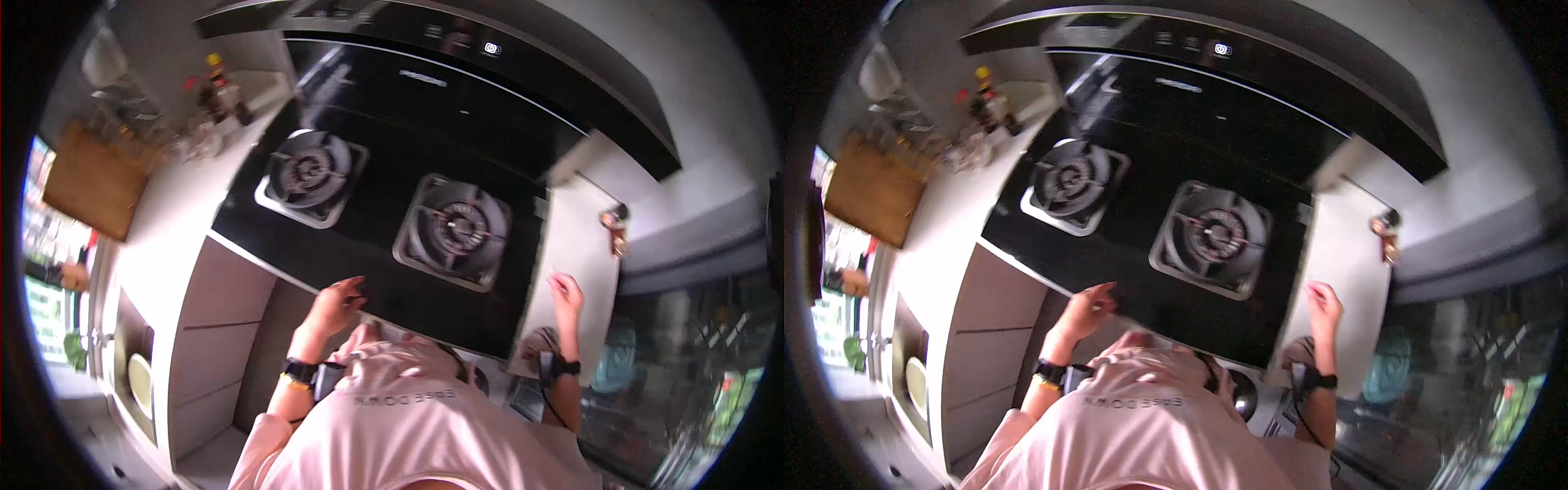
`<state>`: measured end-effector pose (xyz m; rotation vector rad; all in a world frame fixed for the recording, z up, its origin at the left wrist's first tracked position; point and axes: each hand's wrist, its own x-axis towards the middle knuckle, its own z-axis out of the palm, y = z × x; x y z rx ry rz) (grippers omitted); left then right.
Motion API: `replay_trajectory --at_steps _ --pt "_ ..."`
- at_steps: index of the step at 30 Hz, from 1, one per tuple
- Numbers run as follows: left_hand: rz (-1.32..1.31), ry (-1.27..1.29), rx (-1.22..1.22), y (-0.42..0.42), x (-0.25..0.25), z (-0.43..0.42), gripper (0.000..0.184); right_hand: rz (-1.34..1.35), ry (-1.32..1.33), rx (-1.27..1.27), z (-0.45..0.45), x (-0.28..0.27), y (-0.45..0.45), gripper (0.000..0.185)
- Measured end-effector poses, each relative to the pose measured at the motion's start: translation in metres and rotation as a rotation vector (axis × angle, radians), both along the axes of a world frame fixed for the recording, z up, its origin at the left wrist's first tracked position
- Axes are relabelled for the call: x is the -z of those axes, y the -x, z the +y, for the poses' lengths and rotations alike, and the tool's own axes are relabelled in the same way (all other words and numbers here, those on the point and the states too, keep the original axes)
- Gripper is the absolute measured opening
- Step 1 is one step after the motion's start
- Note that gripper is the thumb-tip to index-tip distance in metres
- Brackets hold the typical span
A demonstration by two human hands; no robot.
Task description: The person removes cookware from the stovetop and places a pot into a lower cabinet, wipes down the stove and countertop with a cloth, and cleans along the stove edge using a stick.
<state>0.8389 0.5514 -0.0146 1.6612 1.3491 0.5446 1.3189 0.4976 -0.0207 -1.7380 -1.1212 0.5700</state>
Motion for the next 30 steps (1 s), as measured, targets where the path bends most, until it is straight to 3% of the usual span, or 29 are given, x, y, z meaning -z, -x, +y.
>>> replay_trajectory --at_steps 7,16,18,19,21,30 --pt "0.044 -0.076 -0.016 -0.01 -0.006 -0.006 0.039 0.21 -0.119 0.048 0.016 0.005 -0.012 0.011" --pt "0.085 -0.175 0.149 -0.026 0.001 0.006 0.039 0.139 0.0 0.164 -0.004 0.039 -0.06 0.01" --pt "0.079 -0.16 0.184 -0.029 0.003 0.011 0.039 0.056 0.051 0.185 -0.02 0.026 -0.065 0.01" --pt "0.028 -0.036 0.12 -0.034 -0.001 0.011 0.039 -0.003 0.057 0.211 -0.028 0.026 -0.07 0.009" --pt "0.061 -0.103 0.153 -0.036 0.002 0.014 0.037 -0.06 0.044 0.282 -0.051 0.021 -0.082 0.011" --pt "0.16 -0.036 0.329 -0.054 -0.017 0.047 0.008 -0.048 0.155 0.512 -0.174 0.009 -0.088 0.018"
